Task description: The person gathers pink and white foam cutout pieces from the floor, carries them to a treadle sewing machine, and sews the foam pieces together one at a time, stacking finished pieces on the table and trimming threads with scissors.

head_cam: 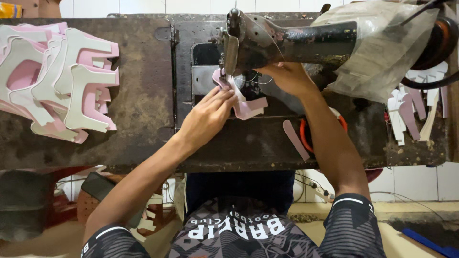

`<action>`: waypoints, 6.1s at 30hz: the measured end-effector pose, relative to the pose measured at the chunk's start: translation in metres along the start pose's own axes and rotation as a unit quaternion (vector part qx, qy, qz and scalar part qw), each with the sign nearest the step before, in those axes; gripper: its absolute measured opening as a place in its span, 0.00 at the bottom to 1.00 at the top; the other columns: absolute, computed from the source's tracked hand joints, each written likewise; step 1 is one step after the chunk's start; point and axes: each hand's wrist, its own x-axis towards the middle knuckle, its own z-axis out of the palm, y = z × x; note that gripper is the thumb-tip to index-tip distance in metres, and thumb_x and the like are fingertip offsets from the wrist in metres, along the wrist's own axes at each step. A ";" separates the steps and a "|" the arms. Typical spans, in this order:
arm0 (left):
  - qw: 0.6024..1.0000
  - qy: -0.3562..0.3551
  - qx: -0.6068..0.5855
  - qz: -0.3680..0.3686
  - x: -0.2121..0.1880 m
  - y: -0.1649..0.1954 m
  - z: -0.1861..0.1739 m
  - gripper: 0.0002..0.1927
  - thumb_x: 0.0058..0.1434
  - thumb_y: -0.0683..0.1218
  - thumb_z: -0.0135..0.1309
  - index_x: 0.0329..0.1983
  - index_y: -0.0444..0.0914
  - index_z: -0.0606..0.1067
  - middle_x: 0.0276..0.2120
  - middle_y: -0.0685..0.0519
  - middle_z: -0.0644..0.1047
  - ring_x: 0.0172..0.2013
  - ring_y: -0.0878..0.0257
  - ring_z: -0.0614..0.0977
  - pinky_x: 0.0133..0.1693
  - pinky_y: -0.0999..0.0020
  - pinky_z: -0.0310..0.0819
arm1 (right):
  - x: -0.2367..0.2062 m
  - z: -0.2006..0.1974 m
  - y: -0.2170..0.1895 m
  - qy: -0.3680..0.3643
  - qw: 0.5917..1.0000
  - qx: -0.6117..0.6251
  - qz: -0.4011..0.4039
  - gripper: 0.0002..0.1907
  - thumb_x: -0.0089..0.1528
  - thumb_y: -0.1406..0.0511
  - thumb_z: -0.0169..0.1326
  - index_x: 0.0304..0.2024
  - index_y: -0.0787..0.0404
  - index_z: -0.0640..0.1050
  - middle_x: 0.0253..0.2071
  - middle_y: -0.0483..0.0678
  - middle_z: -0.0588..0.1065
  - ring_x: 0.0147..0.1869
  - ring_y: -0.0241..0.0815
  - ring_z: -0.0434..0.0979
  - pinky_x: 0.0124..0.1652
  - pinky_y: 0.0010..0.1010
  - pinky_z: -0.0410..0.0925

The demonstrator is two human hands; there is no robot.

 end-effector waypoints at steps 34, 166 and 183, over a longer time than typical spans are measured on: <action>0.983 0.068 -0.142 -0.094 -0.013 0.026 -0.014 0.16 0.63 0.41 0.61 0.53 0.34 0.74 0.54 0.42 0.77 0.57 0.44 0.79 0.58 0.57 0.74 | -0.071 0.063 -0.094 -0.073 0.797 -0.445 -0.403 0.11 0.53 0.65 0.62 0.38 0.57 0.82 0.50 0.45 0.77 0.53 0.46 0.78 0.52 0.40 0.72; 0.990 0.000 0.010 -0.140 0.014 -0.043 -0.016 0.16 0.66 0.51 0.63 0.53 0.40 0.81 0.58 0.47 0.74 0.58 0.47 0.74 0.57 0.52 0.67 | 0.005 0.027 -0.026 0.032 0.986 0.143 0.079 0.11 0.68 0.68 0.51 0.42 0.72 0.81 0.39 0.52 0.79 0.46 0.36 0.82 0.56 0.28 0.76; 0.978 0.085 -0.041 -0.187 0.004 0.011 -0.005 0.09 0.62 0.46 0.66 0.39 0.37 0.80 0.40 0.49 0.76 0.43 0.50 0.77 0.45 0.54 0.68 | 0.005 0.025 -0.005 0.045 0.989 0.117 0.072 0.14 0.69 0.65 0.53 0.45 0.75 0.79 0.43 0.54 0.81 0.52 0.41 0.82 0.55 0.31 0.74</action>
